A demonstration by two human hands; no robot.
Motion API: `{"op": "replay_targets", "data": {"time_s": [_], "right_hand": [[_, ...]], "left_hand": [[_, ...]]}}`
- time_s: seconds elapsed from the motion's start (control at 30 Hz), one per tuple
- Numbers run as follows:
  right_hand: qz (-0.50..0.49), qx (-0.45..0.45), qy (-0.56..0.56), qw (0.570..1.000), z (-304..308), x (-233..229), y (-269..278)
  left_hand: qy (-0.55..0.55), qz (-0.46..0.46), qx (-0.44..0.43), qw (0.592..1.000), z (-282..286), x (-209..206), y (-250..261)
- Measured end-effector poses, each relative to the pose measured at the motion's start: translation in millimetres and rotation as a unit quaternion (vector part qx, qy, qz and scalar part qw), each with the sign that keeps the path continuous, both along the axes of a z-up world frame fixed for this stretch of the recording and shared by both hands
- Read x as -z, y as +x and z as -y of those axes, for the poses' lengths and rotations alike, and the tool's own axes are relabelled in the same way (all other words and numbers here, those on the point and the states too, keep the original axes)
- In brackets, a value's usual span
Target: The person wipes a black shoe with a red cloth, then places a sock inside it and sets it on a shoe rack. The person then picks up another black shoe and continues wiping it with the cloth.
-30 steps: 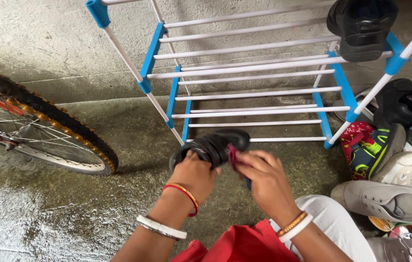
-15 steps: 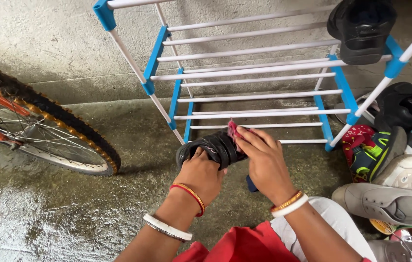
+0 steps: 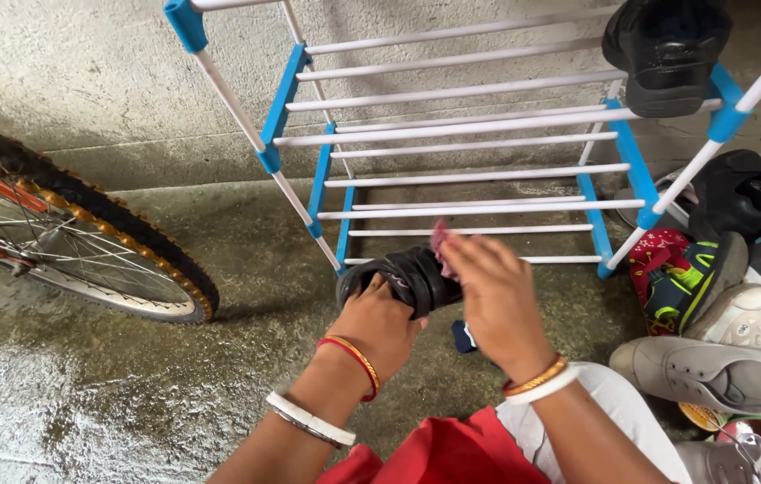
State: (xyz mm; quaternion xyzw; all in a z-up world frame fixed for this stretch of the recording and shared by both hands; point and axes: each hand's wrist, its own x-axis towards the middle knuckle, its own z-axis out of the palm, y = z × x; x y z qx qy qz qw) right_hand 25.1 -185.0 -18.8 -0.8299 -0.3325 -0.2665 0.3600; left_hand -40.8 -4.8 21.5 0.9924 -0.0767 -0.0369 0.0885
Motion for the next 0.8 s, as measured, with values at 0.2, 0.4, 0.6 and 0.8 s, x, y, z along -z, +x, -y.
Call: {"op": "replay_targets", "data": {"time_s": [0.2,0.4,0.6,0.8], "right_hand": [[-0.001,-0.037,-0.003,0.999,-7,11,-18],[-0.043,-0.016,0.103,0.994,4,11,-11],[0.003,0.021,0.106,0.994,-15,6,0],[-0.052,0.005,0.112,0.992,-22,31,-17]], "left_hand": [[-0.024,-0.006,-0.085,0.996,-11,2,1],[-0.133,-0.051,-0.17,0.975,-11,9,10],[-0.244,-0.125,-0.146,0.95,10,-4,12],[-0.338,-0.146,-0.225,0.902,7,-1,17]]}}
